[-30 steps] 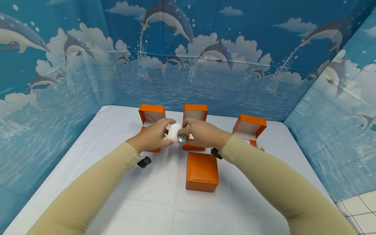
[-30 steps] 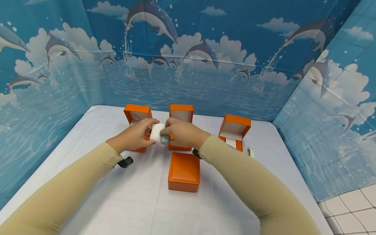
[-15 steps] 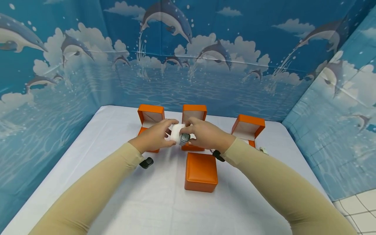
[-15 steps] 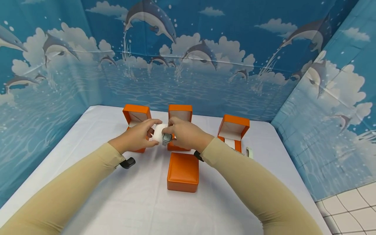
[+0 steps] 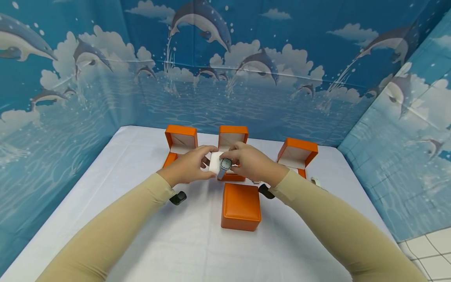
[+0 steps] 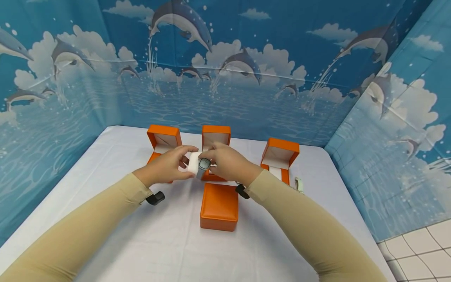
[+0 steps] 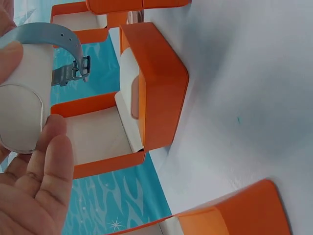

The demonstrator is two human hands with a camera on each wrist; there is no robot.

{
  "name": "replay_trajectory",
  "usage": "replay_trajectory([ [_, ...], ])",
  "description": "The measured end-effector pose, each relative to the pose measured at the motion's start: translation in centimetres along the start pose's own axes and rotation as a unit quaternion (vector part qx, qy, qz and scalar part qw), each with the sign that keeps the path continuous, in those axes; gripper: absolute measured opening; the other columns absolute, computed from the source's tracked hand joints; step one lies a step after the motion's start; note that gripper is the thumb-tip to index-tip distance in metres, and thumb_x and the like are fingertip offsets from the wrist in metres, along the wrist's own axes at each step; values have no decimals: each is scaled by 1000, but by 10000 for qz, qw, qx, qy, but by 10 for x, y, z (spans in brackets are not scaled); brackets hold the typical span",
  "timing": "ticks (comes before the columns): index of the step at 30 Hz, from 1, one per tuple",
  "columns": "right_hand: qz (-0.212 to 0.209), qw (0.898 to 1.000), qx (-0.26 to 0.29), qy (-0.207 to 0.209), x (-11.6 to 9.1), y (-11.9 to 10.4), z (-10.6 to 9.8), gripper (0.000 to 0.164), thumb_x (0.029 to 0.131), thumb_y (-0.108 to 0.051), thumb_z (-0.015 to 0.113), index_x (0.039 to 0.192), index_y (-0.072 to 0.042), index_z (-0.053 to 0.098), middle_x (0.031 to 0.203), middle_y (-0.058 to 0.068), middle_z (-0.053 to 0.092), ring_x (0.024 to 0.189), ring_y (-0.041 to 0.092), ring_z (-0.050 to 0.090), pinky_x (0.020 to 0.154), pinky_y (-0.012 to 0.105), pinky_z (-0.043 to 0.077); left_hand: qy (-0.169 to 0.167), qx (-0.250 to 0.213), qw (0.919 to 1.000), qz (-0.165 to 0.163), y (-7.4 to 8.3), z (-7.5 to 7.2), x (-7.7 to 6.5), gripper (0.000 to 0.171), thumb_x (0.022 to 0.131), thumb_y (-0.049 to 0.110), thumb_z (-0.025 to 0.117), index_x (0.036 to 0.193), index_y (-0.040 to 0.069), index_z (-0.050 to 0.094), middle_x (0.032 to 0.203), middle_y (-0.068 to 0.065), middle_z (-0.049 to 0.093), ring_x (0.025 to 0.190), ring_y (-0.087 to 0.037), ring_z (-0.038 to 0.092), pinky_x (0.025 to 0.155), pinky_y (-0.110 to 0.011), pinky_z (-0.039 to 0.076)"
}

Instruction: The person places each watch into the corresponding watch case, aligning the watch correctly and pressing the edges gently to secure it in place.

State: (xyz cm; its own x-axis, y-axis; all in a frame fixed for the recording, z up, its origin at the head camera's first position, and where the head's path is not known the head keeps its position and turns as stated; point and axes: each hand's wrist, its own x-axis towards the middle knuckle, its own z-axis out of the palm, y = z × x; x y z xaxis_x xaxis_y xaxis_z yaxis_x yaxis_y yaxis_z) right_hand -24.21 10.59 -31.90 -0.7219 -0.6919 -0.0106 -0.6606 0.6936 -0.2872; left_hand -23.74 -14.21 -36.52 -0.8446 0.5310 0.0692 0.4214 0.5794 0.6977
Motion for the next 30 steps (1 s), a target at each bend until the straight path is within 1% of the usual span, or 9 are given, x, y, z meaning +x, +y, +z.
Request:
replay_trajectory([
  [3,170,9995,261,3,-2,2,1,49,96,-10,78,143,-22,68,129,10,60,106,24,66,90,34,61,-8,-39,10000,20,1,1,1,80,91,25,85,158,11,43,150,-4,54,109,-16,68,97,-34,60],
  [6,426,9967,686,24,-4,4,3,51,96,-10,77,144,-23,67,127,8,60,107,23,67,88,34,62,0,-77,10000,60,2,3,2,79,91,23,85,157,9,44,149,-5,55,108,-17,68,96,-34,60],
  [9,687,9914,1111,71,-5,6,5,52,97,-12,78,146,-24,65,124,6,60,100,22,67,79,31,61,21,-96,9999,71,2,4,2,80,90,22,85,157,9,44,148,-5,55,107,-17,67,95,-34,60],
  [13,841,9835,1584,246,-7,8,11,53,96,-12,78,147,-20,64,124,7,62,99,22,66,72,29,59,54,-151,9999,21,2,5,3,81,90,25,86,157,10,45,148,-5,55,108,-20,68,95,-34,60],
  [14,855,9812,1701,314,-8,9,12,54,96,-11,78,148,-19,64,125,7,64,100,22,66,73,29,60,58,-184,9998,7,2,6,3,81,90,26,86,157,10,45,148,-5,55,109,-22,69,95,-34,60],
  [17,898,9719,2108,536,-9,9,16,51,96,-9,77,145,-11,63,127,8,68,111,22,69,88,32,62,99,-332,9994,-38,3,7,3,81,89,28,87,157,11,45,147,-5,56,110,-24,69,95,-35,61],
  [20,980,9588,2568,716,-11,8,20,45,96,-6,77,137,-8,60,128,10,69,117,25,70,99,38,61,170,-434,9989,-50,3,7,4,81,89,30,87,157,13,46,146,-4,57,108,-20,69,95,-35,61],
  [24,1038,9489,2846,885,-13,9,26,37,95,-6,77,128,-7,60,126,11,70,119,26,70,103,39,59,249,-487,9985,-25,2,9,4,81,89,30,87,156,12,47,146,-4,57,105,-16,68,95,-35,61],
  [30,927,9405,3095,1048,-17,13,33,40,95,-6,78,131,-7,61,130,11,69,127,28,68,106,41,57,283,-557,9980,-30,3,9,4,81,88,30,88,155,10,47,147,-5,57,107,-19,69,95,-36,61],
])
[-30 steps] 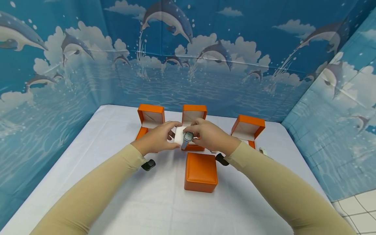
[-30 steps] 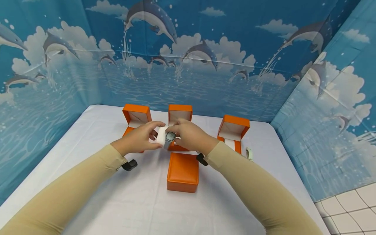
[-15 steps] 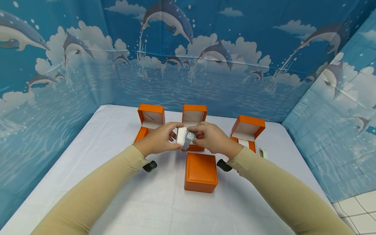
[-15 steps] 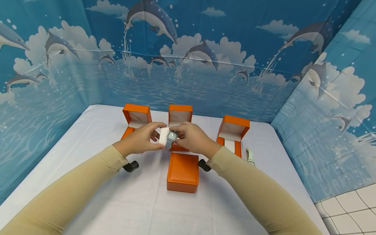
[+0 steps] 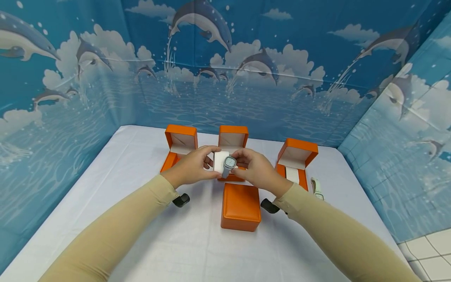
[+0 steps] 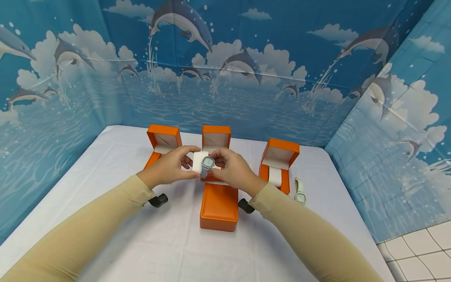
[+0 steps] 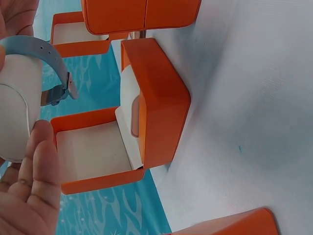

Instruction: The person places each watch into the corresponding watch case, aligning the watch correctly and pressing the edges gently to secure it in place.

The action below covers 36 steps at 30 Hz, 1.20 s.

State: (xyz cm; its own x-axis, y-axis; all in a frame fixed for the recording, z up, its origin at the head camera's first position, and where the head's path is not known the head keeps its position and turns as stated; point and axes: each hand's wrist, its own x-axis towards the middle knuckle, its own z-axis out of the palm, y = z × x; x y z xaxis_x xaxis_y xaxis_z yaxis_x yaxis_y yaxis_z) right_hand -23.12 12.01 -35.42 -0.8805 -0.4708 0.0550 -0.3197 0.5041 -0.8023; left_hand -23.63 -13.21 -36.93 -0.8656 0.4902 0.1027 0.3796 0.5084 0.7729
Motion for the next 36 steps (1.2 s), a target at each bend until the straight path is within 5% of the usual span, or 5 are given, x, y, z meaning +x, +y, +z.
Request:
replay_trajectory([
  [13,-551,9978,281,223,-6,6,3,42,97,-10,77,135,-4,61,136,15,63,133,31,65,106,40,58,105,110,9998,84,1,1,0,81,88,32,88,155,10,48,147,-4,57,107,-19,69,96,-37,61],
  [36,-1490,9812,-865,866,-10,3,11,41,96,-10,78,133,-1,64,146,13,57,135,28,63,109,33,53,71,239,9996,122,7,-1,0,78,89,33,87,155,15,49,149,-2,57,109,-19,69,98,-38,60],
])
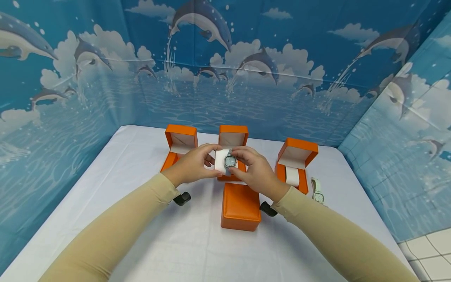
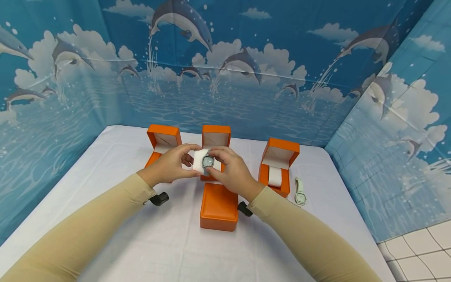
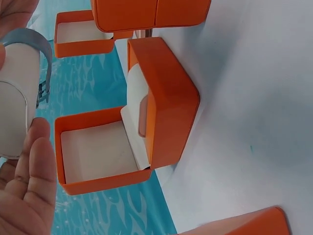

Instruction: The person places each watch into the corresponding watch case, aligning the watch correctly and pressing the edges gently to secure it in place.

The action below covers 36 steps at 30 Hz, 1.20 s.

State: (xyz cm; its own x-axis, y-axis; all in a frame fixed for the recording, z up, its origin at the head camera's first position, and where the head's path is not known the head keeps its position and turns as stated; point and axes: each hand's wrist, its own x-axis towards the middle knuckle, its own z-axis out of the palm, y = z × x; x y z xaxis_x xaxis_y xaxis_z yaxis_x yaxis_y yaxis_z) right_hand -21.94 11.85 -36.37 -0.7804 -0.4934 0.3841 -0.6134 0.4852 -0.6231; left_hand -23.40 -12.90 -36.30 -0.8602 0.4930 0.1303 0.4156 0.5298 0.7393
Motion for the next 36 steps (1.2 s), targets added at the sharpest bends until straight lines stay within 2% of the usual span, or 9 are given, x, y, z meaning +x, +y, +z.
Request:
replay_trajectory([
  [5,-151,9999,18,11,0,0,-1,43,96,-9,78,134,-1,62,145,14,56,135,29,62,111,35,53,41,-93,9999,84,3,1,0,78,88,30,88,154,15,50,149,-2,57,110,-21,69,99,-42,60],
  [9,-148,9997,189,-18,1,1,-4,48,95,-7,78,138,-2,59,143,14,58,135,29,62,112,41,53,121,-245,9996,111,4,2,0,77,88,28,89,153,16,51,146,-2,57,111,-23,69,100,-48,60],
  [12,-51,9996,289,-48,3,1,-5,53,94,-7,79,142,-3,57,142,14,59,136,30,62,112,43,52,166,-298,9994,109,5,2,0,75,88,26,89,152,16,51,144,-2,58,110,-22,69,100,-48,60],
  [18,214,9994,272,-4,4,1,-8,65,92,-9,82,148,-2,52,147,16,57,138,30,60,113,39,52,243,-232,9994,96,4,3,1,77,88,26,89,154,18,50,146,-1,58,110,-18,68,100,-45,60],
  [21,327,9992,208,65,4,1,-9,62,91,-11,83,146,-1,55,148,16,56,137,31,60,113,41,52,282,-172,9994,120,3,3,1,77,88,27,89,154,19,50,146,-1,58,109,-17,68,100,-45,60],
  [28,415,9988,-263,85,3,1,-10,58,93,-22,83,145,-7,62,149,9,60,131,30,64,110,47,54,301,-129,9992,219,3,2,1,77,87,27,89,153,17,51,146,-2,58,109,-18,68,100,-47,60],
  [36,338,9991,-251,74,3,3,-8,57,94,-23,81,146,-8,62,151,9,59,133,29,64,110,45,54,348,-55,9989,308,3,0,1,77,87,27,89,153,16,51,145,0,59,107,-15,69,97,-39,61],
])
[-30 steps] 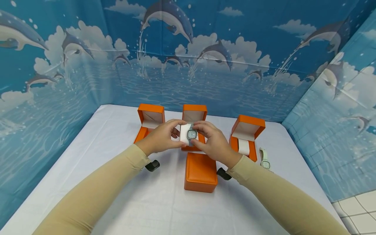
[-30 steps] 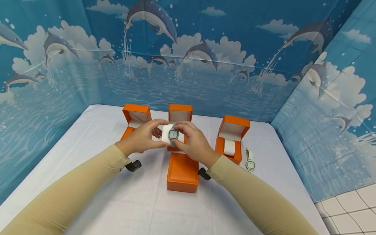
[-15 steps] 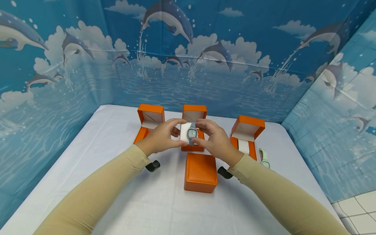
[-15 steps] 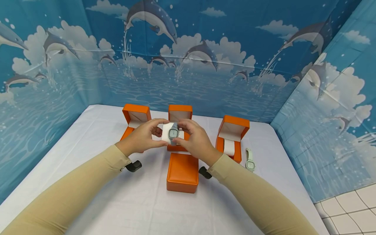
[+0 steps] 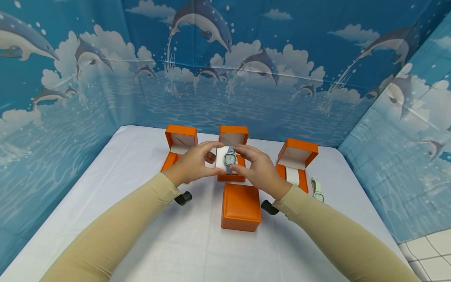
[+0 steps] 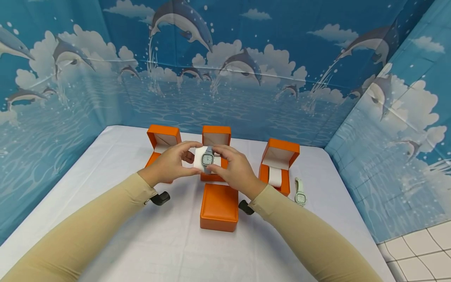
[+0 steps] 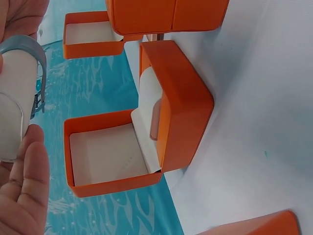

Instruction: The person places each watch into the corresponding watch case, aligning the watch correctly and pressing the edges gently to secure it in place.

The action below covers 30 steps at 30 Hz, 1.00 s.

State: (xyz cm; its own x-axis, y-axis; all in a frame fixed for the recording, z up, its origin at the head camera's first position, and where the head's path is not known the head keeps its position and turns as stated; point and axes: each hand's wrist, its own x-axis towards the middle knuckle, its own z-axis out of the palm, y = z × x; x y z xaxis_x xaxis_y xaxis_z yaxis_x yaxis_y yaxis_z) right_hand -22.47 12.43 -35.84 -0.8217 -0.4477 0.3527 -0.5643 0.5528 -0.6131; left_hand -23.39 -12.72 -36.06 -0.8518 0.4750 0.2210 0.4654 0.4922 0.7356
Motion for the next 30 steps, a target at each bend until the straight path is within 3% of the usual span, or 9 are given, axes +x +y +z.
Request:
replay_trajectory([
  [20,-75,9996,290,8,7,-7,-4,59,97,-19,78,151,-8,57,149,10,61,137,27,61,114,44,51,-39,-235,9993,293,6,-12,6,77,90,24,87,155,9,49,150,-4,57,104,-17,68,98,-46,60],
  [30,-147,9992,279,-257,8,-6,-5,69,91,-13,82,154,-8,52,153,12,56,137,30,61,113,42,52,-5,-133,9995,301,6,-14,5,75,89,23,87,154,12,51,146,-3,60,103,-16,69,95,-37,61],
])
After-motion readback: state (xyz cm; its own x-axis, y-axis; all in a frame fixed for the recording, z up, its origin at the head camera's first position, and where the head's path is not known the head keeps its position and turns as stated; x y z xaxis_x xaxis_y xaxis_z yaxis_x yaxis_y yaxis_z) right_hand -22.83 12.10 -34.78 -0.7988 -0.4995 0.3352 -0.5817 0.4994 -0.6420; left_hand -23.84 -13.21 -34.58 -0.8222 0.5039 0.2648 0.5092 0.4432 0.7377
